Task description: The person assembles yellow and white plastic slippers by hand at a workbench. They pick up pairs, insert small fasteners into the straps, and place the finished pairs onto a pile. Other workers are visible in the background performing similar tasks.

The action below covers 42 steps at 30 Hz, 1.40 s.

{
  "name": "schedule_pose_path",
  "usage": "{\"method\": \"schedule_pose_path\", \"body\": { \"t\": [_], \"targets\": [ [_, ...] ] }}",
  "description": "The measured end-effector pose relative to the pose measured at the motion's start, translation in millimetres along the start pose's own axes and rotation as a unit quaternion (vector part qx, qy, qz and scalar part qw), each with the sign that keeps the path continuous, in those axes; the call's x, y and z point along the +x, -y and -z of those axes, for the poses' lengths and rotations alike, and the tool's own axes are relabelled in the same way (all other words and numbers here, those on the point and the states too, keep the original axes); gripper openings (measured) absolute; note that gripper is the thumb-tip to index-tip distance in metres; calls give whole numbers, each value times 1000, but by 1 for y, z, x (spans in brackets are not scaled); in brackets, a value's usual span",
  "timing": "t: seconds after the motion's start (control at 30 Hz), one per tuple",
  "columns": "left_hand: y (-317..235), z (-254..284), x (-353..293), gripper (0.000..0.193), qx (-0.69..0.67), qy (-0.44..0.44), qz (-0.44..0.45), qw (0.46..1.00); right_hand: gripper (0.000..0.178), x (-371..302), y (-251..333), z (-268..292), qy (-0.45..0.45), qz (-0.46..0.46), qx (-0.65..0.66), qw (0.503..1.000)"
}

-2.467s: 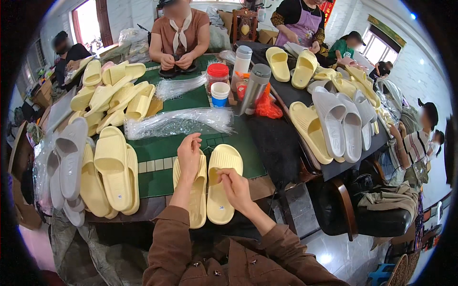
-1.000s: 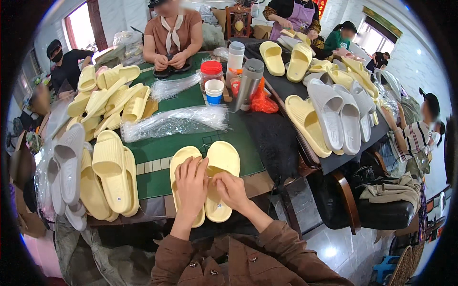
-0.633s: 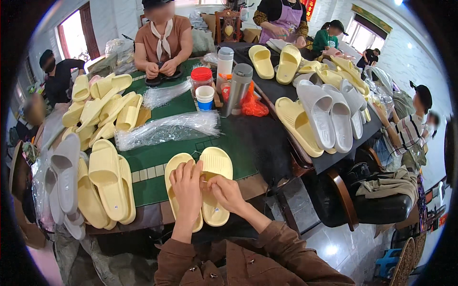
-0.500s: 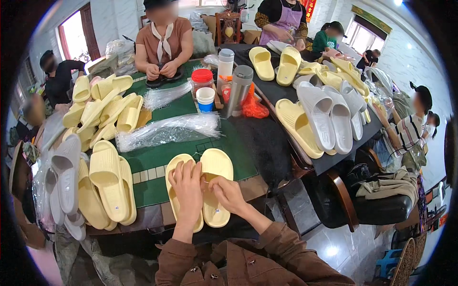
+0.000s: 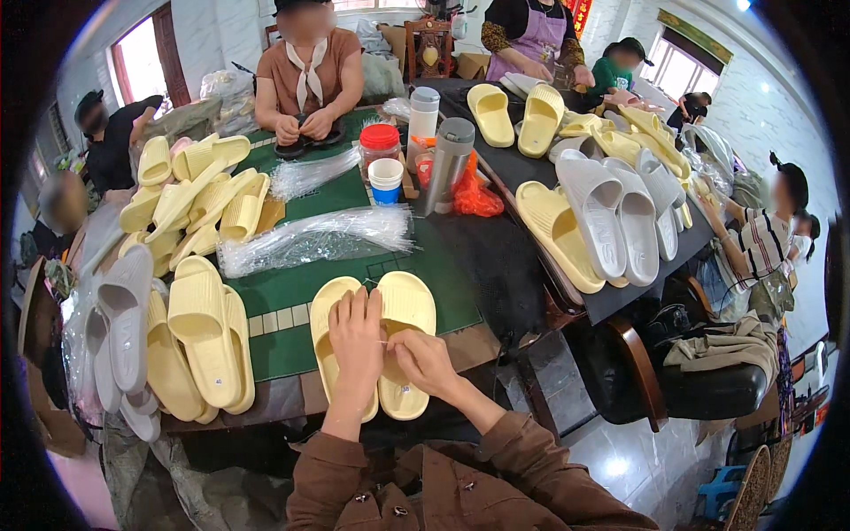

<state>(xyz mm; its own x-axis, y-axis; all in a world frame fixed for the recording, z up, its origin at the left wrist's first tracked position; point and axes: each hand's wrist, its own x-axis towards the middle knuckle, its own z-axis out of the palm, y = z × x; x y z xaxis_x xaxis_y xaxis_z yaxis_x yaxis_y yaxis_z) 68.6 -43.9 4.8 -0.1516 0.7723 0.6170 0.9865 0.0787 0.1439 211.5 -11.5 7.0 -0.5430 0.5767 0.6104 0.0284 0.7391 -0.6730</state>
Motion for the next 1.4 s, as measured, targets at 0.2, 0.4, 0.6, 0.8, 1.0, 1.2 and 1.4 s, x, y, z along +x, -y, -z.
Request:
{"method": "schedule_pose_path", "body": {
  "t": [0.2,0.4,0.6,0.8,1.0,1.2,1.4],
  "targets": [
    [7,39,40,56,-48,222,-16,974,5,-3,-5,4,21,-20,-4,1000],
    [27,2,20,62,-130,108,-78,983,6,0,-2,1,35,-5,-13,999],
    [16,14,24,59,-140,151,-25,978,6,4,-5,8,40,-20,-17,999],
    [11,15,18,59,-68,108,-22,992,11,14,-14,18,81,-101,72,989],
    [7,17,24,56,-83,137,30,987,12,14,-12,20,67,-143,126,979],
    [3,18,27,52,-81,142,56,985,14,12,-12,21,62,-183,146,970],
    [11,16,27,51,-49,148,10,988,14,13,-13,19,62,-187,163,967]
  ]
}}
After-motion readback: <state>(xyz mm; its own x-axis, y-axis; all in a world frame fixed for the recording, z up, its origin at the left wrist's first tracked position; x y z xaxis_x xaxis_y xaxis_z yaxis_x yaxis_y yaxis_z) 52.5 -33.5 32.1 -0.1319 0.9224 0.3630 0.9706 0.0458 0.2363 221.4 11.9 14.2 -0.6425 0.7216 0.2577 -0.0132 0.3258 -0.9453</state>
